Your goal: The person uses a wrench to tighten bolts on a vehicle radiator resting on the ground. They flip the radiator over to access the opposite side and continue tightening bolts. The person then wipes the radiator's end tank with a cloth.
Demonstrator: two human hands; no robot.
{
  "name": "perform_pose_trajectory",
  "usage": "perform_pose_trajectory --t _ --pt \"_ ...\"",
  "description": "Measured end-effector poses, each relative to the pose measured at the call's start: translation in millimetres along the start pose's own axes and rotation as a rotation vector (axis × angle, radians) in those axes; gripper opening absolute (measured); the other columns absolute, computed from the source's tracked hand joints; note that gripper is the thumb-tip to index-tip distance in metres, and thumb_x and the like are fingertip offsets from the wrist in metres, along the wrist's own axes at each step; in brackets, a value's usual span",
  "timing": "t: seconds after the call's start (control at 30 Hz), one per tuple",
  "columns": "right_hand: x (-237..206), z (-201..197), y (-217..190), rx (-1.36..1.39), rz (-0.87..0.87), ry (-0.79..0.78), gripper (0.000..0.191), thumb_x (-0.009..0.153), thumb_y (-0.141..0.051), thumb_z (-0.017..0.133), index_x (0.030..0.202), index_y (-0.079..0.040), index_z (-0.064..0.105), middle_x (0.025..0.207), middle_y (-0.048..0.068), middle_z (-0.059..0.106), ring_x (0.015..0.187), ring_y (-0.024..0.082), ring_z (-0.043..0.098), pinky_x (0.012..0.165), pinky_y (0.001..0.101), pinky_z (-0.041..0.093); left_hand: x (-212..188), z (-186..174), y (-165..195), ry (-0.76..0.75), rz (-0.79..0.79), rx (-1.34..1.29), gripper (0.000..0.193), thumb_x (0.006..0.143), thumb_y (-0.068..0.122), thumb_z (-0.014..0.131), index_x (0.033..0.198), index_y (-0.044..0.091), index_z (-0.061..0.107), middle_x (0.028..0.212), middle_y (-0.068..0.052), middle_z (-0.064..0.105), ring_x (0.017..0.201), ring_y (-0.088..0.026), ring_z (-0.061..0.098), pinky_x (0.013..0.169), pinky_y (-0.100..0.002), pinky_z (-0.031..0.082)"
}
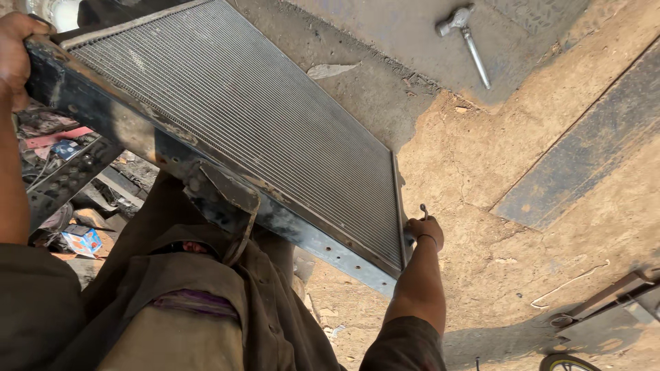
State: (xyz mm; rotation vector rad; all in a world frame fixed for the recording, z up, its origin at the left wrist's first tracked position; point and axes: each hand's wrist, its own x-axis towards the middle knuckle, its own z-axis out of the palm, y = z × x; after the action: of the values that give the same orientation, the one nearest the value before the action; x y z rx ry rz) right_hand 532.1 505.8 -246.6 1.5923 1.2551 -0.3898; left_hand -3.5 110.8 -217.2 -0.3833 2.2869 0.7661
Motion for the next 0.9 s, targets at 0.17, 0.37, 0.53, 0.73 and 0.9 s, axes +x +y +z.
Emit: perform_pose_trajectory --t 0.17,0.37,0.53,0.73,0.9 --pt "-59.0 -15.9 -40.8 -0.052 -0.103 0.309 0.034 0.089 -0.029 0.066 0.118 -0.012 0.071 0.113 0.015 0.075 0.103 0.031 0.073 0.085 0.0444 0.059 7.8 -8.7 -17.5 0.061 0.056 0.033 0.043 0.103 0.046 0.070 0.111 0.003 0.066 0.095 -0.007 0.070 0.078 -0.018 0.070 0.067 -0.038 0.051" --pt "-194.8 -10.9 -160.3 0.223 -0.899 0.311 0.034 0.087 -0.038 0.069 0.103 -0.009 0.074 0.102 0.013 0.078 0.095 0.035 0.075 0.085 0.0414 0.058 23.1 -23.7 -24.3 0.084 0.069 -0.110 0.045 0.101 0.048 0.068 0.112 0.004 0.068 0.098 -0.009 0.070 0.081 -0.020 0.069 0.074 -0.041 0.053" --pt "-336.7 25.0 -245.7 0.147 -1.305 0.219 0.046 0.085 -0.043 0.074 0.115 -0.009 0.069 0.109 0.016 0.077 0.102 0.036 0.074 0.088 0.0430 0.057 29.1 -61.1 -25.2 -0.089 -0.105 -0.482 0.063 0.099 0.060 0.053 0.130 0.005 0.056 0.126 -0.017 0.061 0.116 -0.026 0.060 0.095 -0.050 0.046" --pt "-439.7 72.2 -308.4 -0.271 -1.331 0.381 0.073 0.073 -0.046 0.083 0.132 -0.011 0.058 0.116 0.021 0.071 0.103 0.042 0.069 0.084 0.0501 0.054 29.6 -118.2 -45.5 -0.351 -0.186 -0.734 0.053 0.092 0.051 0.055 0.121 0.007 0.065 0.121 -0.016 0.062 0.117 -0.027 0.054 0.111 -0.053 0.030" --pt "-468.9 99.1 -332.6 -0.338 -1.192 0.397 0.078 0.066 -0.043 0.087 0.134 -0.013 0.061 0.109 0.021 0.075 0.102 0.040 0.071 0.087 0.0481 0.056 39.9 -139.3 -77.7 -0.501 -0.108 -0.995 0.048 0.092 0.047 0.054 0.117 0.007 0.066 0.117 -0.014 0.068 0.111 -0.026 0.062 0.112 -0.052 0.032"
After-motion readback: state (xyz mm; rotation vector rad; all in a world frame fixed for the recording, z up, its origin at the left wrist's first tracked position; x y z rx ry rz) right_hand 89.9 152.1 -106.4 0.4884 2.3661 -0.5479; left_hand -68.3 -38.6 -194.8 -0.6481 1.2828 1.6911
